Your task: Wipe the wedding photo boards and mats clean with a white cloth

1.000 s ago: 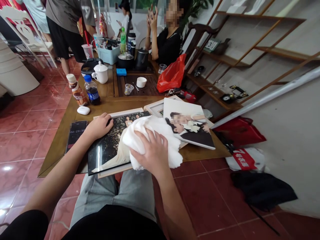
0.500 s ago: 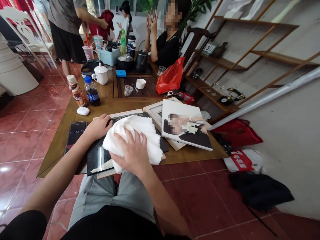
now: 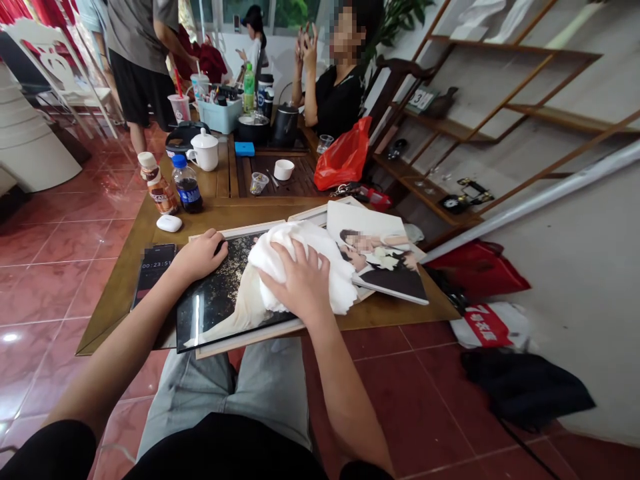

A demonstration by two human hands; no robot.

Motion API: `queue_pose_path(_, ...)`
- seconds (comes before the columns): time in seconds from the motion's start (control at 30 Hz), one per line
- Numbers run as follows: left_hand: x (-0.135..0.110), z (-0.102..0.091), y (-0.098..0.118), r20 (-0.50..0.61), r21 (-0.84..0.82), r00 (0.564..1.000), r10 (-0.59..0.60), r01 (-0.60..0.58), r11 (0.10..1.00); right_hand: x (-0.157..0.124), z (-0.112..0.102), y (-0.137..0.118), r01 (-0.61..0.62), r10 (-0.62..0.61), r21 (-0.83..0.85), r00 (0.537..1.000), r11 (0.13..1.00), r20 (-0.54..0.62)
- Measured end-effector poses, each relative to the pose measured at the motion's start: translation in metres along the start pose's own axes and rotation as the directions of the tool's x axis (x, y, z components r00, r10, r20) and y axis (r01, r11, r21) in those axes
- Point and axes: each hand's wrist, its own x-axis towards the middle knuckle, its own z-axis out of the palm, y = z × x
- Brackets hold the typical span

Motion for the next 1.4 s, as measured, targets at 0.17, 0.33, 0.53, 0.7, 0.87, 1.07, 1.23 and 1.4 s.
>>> queue_pose_path(0.17, 0.000, 0.000, 0.000, -0.006, 0.006, 1.000, 0.008, -0.008, 1.000, 0.004, 0.001, -0.020, 0.057, -0.058, 0.009, 0.996, 0.998, 0.064)
queue_pose_path(0.33, 0.001, 0.000, -0.001, 0.028, 0.004, 1.000, 0.010, -0.010, 1.000, 0.009, -0.002, -0.040, 0.164, -0.175, 0.093, 0.975, 0.982, 0.137)
queue_pose_path(0.53, 0.000, 0.001, -0.001, 0.000, 0.009, 1.000, 0.012, -0.012, 1.000, 0.020, -0.002, -0.023, 0.082, -0.093, 0.088, 0.988, 0.993, 0.122)
queue_pose_path(0.7, -0.001, 0.001, 0.000, 0.012, 0.009, 1.000, -0.006, 0.006, 1.000, 0.030, 0.002, -0.011, -0.027, 0.025, 0.018, 0.992, 0.999, 0.125)
queue_pose_path(0.87, -0.001, 0.001, 0.000, 0.009, 0.013, 1.000, 0.000, 0.000, 1.000, 0.036, 0.005, -0.027, 0.023, -0.022, -0.003, 0.984, 1.000, 0.178)
queue_pose_path(1.07, -0.001, 0.003, -0.002, 0.000, 0.016, 1.000, 0.010, -0.010, 1.000, 0.044, 0.005, -0.040, 0.035, -0.036, 0.008, 0.973, 0.999, 0.228)
queue_pose_path(1.23, -0.001, 0.002, -0.001, -0.004, 0.015, 1.000, 0.009, -0.009, 1.000, 0.045, 0.006, -0.034, -0.086, 0.088, -0.019, 0.976, 0.996, 0.199)
queue_pose_path(1.4, -0.001, 0.001, -0.001, -0.005, 0.018, 1.000, 0.010, -0.010, 1.000, 0.045, 0.011, -0.035, -0.130, 0.132, -0.025, 0.982, 0.991, 0.138)
